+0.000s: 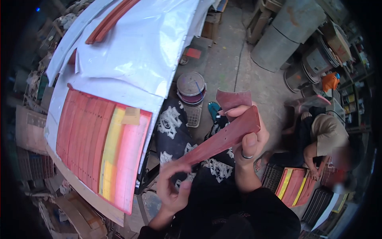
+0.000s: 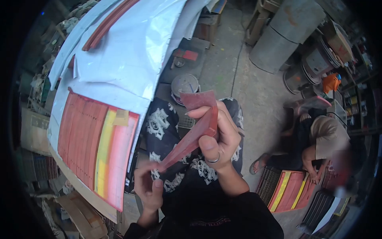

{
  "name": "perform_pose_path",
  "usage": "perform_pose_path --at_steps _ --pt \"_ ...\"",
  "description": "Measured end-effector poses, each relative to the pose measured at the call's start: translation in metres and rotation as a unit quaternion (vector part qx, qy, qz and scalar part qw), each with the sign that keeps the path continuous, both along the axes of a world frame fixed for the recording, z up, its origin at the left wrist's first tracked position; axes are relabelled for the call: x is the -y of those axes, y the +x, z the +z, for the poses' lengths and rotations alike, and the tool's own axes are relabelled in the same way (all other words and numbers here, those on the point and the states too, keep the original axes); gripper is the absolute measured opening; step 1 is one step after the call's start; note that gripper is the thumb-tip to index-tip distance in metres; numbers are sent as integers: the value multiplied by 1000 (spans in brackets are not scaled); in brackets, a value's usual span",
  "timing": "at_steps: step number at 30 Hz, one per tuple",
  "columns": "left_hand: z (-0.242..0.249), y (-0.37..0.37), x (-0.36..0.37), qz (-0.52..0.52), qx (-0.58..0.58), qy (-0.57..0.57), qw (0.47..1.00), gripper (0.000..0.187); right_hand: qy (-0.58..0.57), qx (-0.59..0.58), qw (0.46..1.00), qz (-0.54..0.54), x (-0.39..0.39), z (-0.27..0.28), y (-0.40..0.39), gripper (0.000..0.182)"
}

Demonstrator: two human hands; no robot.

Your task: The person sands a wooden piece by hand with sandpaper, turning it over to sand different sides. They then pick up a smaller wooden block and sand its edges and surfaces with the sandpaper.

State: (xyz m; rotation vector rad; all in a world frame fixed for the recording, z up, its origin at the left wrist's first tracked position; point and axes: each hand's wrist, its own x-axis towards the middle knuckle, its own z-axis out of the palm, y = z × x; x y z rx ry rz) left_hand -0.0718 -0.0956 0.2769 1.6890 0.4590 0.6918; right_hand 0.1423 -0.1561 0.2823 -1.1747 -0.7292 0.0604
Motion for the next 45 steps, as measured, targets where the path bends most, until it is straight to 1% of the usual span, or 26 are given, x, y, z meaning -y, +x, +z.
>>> perform_pose_path --at_steps 1,2,4,5,7,8,9,10,11,12,13,16,18,20,22,23,26,27,30,31,35,37,39,42,43,45 --pt "14 15 -14 14 -11 121 993 42 -22 -1 1000 12 0 5 -5 75" --pt "23 28 -26 28 -22 240 970 49 -24 9 999 30 -3 12 -10 76" --pt "22 46 -38 -62 -12 131 989 59 -30 35 997 64 -11 24 -18 78" --pt "16 51 -43 -97 8 115 989 54 -19 114 990 81 -12 21 -14 73" --pt "11 53 -43 -113 5 38 993 53 14 24 995 99 -16 22 -16 78" --pt "9 55 -43 -124 5 -1 992 53 10 60 996 68 -16 17 -9 68" --pt "5 60 -45 -104 45 52 992 52 5 95 995 33 -15 12 -3 58" --pt "8 58 -47 -104 35 35 993 58 0 129 992 -3 -16 9 3 50" --pt "13 52 -48 -102 22 16 994 64 7 88 996 -33 -17 10 -3 47" --pt "16 47 -48 -99 8 -6 995 71 13 45 997 -61 -17 10 -8 49" --pt "17 46 -47 -89 12 -28 996 69 60 19 997 -54 -15 7 -9 66" --pt "20 38 -45 -74 19 -121 990 44 66 170 981 -69 -15 5 -10 70" --pt "21 35 -44 -73 2 -131 989 43 59 342 937 -52 -15 7 -3 54" --pt "23 31 -40 -70 -7 -135 988 42 48 503 862 -35 -17 13 0 41" --pt "26 29 -37 -63 -9 -130 989 41 14 555 831 -16 -19 22 -7 26" --pt "29 28 -36 -69 -13 -129 989 41 -22 551 834 -6 -17 24 -11 29" --pt "36 26 -32 -83 -33 -129 988 41 -20 598 801 -13 -29 25 7 29" --pt "38 26 -31 -84 -41 -130 987 41 -22 606 794 -40 -34 30 11 28" --pt "34 28 -28 -76 -42 -123 989 38 -36 582 808 -77 -41 30 19 27" --pt "31 29 -29 -70 -39 -118 990 36 -52 598 797 -63 -37 32 18 26" --pt "22 28 -32 -58 -36 -22 997 36 -54 638 766 47 -29 35 13 24" --pt "25 26 -34 -73 -59 -5 996 45 -45 615 787 -2 -37 32 25 24" --pt "22 27 -33 -74 -74 -31 994 44 -54 592 803 -44 -40 37 31 24" --pt "14 28 -31 -56 -65 -34 996 43 -53 614 787 23 -35 27 22 21" --pt "12 28 -30 -47 -58 -31 997 43 -56 656 750 57 -30 26 22 21" --pt "14 27 -34 -58 -63 -24 996 42 -56 645 761 39 -32 29 28 21"
